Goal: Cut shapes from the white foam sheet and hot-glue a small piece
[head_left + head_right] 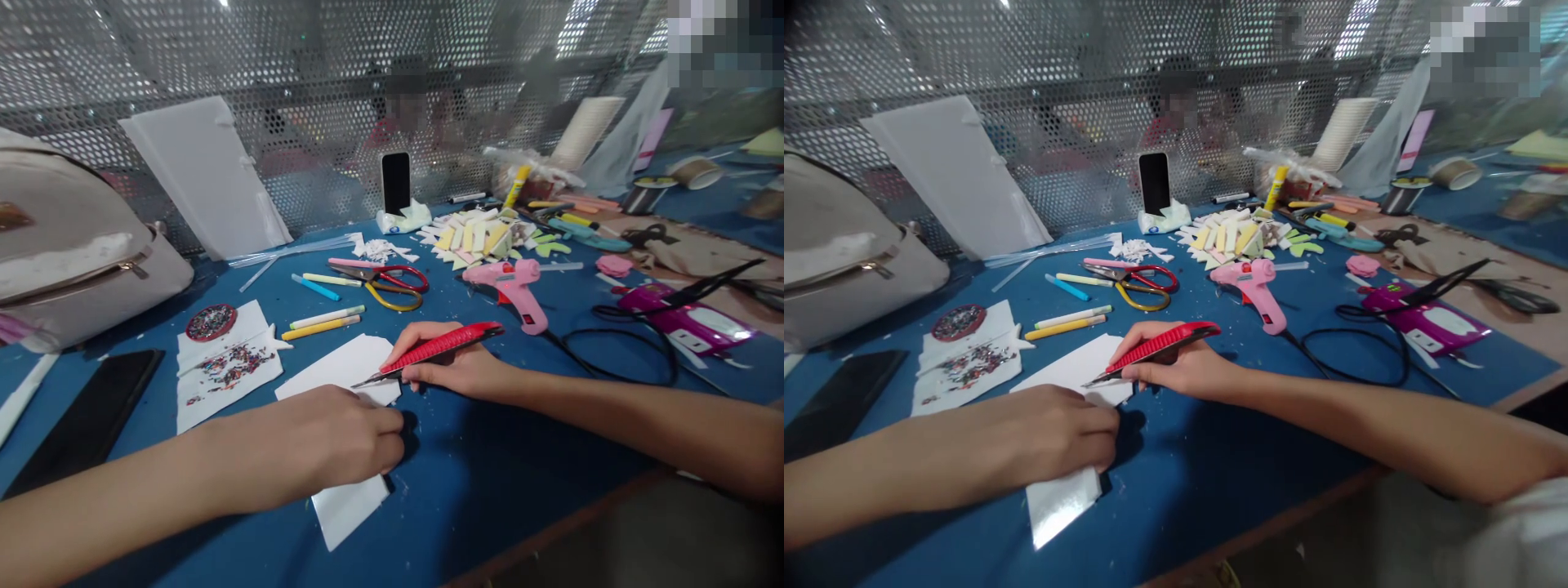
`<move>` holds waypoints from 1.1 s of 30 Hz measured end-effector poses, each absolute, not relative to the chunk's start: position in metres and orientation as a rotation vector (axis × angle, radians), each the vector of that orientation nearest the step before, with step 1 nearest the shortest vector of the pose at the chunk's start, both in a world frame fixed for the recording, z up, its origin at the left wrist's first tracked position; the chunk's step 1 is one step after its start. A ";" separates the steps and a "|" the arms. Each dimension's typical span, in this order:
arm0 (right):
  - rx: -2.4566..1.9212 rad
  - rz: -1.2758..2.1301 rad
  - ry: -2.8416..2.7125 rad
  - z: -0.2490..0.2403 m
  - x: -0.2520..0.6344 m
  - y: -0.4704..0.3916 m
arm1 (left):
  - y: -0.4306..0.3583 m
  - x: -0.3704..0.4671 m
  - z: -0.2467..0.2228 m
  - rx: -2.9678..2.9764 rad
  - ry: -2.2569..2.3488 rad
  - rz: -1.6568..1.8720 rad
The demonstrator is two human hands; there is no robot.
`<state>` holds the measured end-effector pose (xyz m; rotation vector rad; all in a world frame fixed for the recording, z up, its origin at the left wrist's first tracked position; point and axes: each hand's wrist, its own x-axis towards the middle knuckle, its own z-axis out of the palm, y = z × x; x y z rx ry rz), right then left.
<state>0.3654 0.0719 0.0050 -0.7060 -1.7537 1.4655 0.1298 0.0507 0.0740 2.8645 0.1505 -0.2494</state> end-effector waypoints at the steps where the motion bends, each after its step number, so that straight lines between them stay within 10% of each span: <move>1: -0.703 1.467 -1.752 0.005 0.365 0.072 | 0.052 0.129 0.073 2.856 0.151 -0.245; 33: -0.751 1.387 -1.825 0.004 0.368 0.074 | 0.048 0.088 0.072 2.529 0.603 0.401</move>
